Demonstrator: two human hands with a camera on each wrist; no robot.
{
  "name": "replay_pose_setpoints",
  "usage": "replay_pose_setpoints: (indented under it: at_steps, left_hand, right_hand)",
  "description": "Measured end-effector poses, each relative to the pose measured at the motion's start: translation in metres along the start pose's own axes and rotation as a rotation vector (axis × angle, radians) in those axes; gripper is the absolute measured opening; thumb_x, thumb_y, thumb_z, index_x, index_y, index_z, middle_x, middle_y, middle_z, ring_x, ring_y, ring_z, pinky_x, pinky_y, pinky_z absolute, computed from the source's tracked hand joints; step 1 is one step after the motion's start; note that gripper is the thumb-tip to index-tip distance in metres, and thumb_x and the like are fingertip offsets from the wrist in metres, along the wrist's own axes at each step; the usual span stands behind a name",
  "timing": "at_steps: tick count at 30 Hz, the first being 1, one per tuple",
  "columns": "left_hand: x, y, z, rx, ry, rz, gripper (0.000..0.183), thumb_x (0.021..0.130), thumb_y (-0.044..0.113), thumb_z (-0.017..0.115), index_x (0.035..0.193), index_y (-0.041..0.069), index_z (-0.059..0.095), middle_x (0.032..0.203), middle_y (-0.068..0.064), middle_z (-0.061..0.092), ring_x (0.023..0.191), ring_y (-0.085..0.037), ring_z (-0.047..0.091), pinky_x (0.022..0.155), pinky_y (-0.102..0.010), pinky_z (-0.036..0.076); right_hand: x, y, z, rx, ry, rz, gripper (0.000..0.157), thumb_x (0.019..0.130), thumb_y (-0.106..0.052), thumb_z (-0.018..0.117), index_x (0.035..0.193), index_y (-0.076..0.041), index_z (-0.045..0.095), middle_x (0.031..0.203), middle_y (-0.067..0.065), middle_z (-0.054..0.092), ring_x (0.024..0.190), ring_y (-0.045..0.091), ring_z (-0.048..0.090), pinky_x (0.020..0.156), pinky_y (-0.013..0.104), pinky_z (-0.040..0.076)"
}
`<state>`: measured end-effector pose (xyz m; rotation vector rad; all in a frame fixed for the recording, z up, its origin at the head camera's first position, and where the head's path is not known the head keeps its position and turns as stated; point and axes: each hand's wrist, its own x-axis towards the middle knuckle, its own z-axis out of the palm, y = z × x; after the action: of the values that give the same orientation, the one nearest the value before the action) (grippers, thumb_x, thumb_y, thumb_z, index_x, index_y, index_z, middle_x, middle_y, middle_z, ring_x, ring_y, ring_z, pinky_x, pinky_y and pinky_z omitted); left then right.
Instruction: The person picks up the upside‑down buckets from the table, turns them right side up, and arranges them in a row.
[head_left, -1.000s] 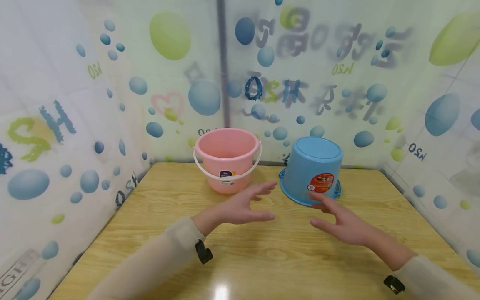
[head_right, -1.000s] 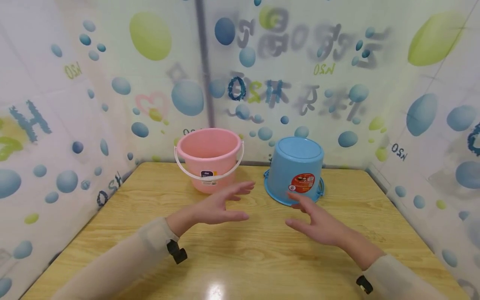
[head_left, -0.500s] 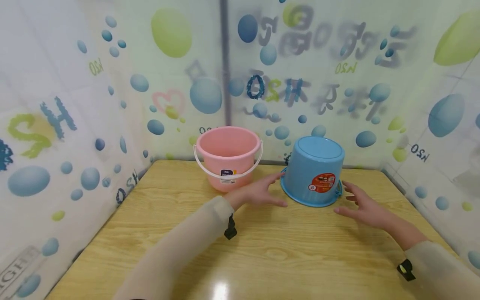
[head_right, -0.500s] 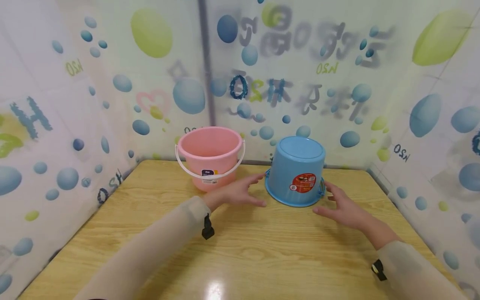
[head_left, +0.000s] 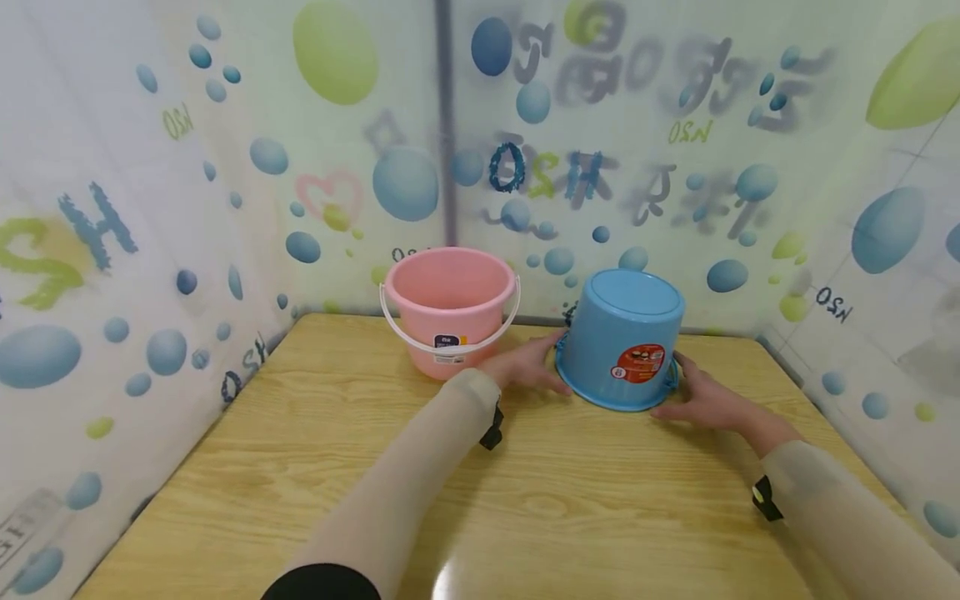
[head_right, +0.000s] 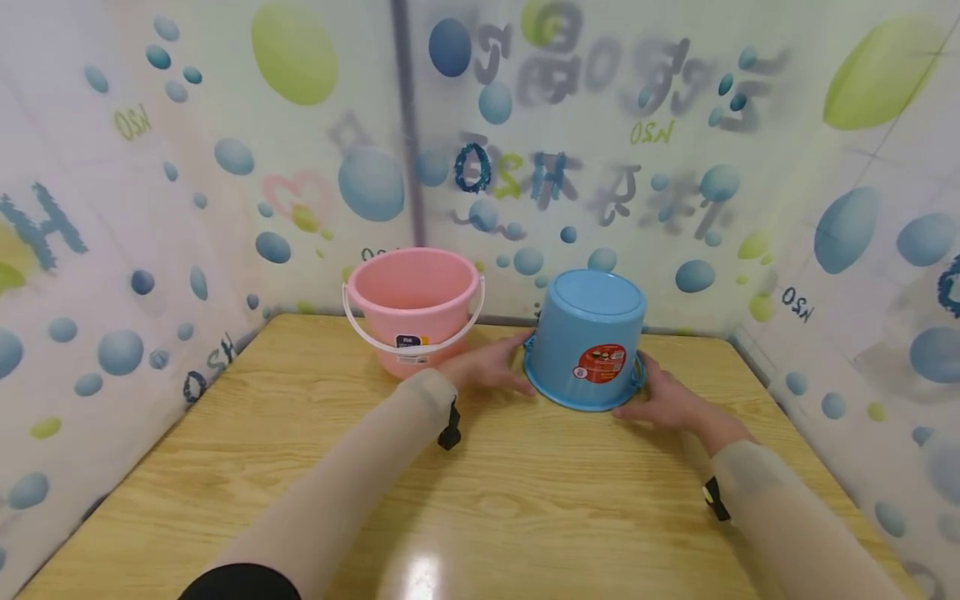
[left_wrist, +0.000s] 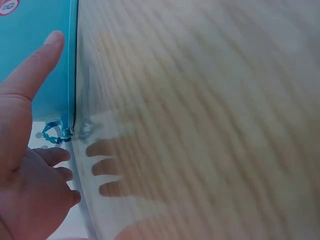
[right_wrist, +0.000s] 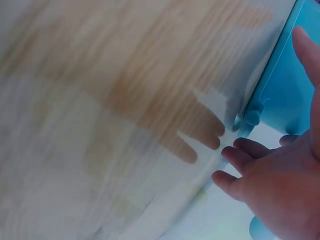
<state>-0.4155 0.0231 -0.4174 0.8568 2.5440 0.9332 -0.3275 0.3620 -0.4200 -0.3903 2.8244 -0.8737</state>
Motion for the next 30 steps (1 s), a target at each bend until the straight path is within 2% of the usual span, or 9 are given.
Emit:
replay_pose_setpoints:
  at_steps: [5, 10, 15, 18, 25, 30]
  left_hand:
    - [0.005, 0.001, 0.001, -0.003, -0.018, -0.090, 0.124, 0.079, 0.044, 0.087, 0.165, 0.034, -0.002, 0.172, -0.003, 0.015, 0.158, -0.038, 0.005, 0.126, -0.060, 0.016]
    - [0.007, 0.002, 0.002, -0.048, -0.038, -0.132, 0.119, 0.082, 0.042, 0.086, 0.164, 0.038, 0.000, 0.172, -0.003, 0.011, 0.159, -0.033, 0.003, 0.127, -0.058, 0.014]
    - [0.009, 0.002, 0.005, -0.074, -0.055, -0.082, 0.115, 0.087, 0.034, 0.082, 0.165, 0.028, -0.001, 0.173, -0.005, 0.009, 0.159, -0.028, 0.007, 0.128, -0.050, 0.015]
    - [0.010, 0.002, 0.005, -0.055, -0.058, -0.049, 0.114, 0.089, 0.033, 0.081, 0.166, 0.023, -0.002, 0.173, -0.006, 0.010, 0.159, -0.026, 0.012, 0.128, -0.046, 0.018]
    - [0.008, 0.005, 0.002, 0.010, -0.055, -0.068, 0.122, 0.083, 0.042, 0.084, 0.165, 0.029, -0.006, 0.170, -0.017, 0.012, 0.156, -0.034, 0.019, 0.126, -0.052, 0.022]
    - [0.003, 0.007, 0.002, 0.017, -0.014, -0.053, 0.120, 0.084, 0.045, 0.083, 0.164, 0.034, -0.005, 0.168, -0.018, 0.015, 0.154, -0.034, 0.025, 0.124, -0.052, 0.028]
  right_hand:
    - [0.008, -0.002, 0.003, 0.005, -0.010, 0.011, 0.129, 0.086, -0.044, 0.082, 0.158, 0.006, -0.012, 0.162, 0.040, 0.008, 0.147, 0.062, 0.013, 0.115, 0.076, 0.017]
    - [0.011, -0.005, 0.004, -0.009, -0.012, 0.028, 0.130, 0.086, -0.045, 0.081, 0.158, 0.005, -0.015, 0.161, 0.040, 0.012, 0.146, 0.060, 0.017, 0.115, 0.075, 0.018]
    - [0.012, -0.005, 0.004, 0.013, -0.013, 0.029, 0.131, 0.086, -0.044, 0.081, 0.158, 0.003, -0.018, 0.162, 0.039, 0.009, 0.147, 0.060, 0.015, 0.115, 0.075, 0.018]
    - [0.011, -0.005, 0.004, 0.019, -0.010, 0.028, 0.133, 0.086, -0.045, 0.081, 0.158, 0.000, -0.020, 0.164, 0.037, 0.005, 0.148, 0.059, 0.013, 0.116, 0.075, 0.016]
    - [0.004, -0.007, -0.003, -0.003, 0.009, 0.020, 0.133, 0.086, -0.052, 0.078, 0.159, -0.007, -0.023, 0.165, 0.035, 0.003, 0.148, 0.060, 0.012, 0.115, 0.075, 0.018]
    - [-0.004, -0.011, -0.007, 0.015, 0.043, -0.014, 0.128, 0.087, -0.051, 0.078, 0.162, -0.014, -0.019, 0.166, 0.033, 0.006, 0.147, 0.061, 0.014, 0.113, 0.077, 0.020]
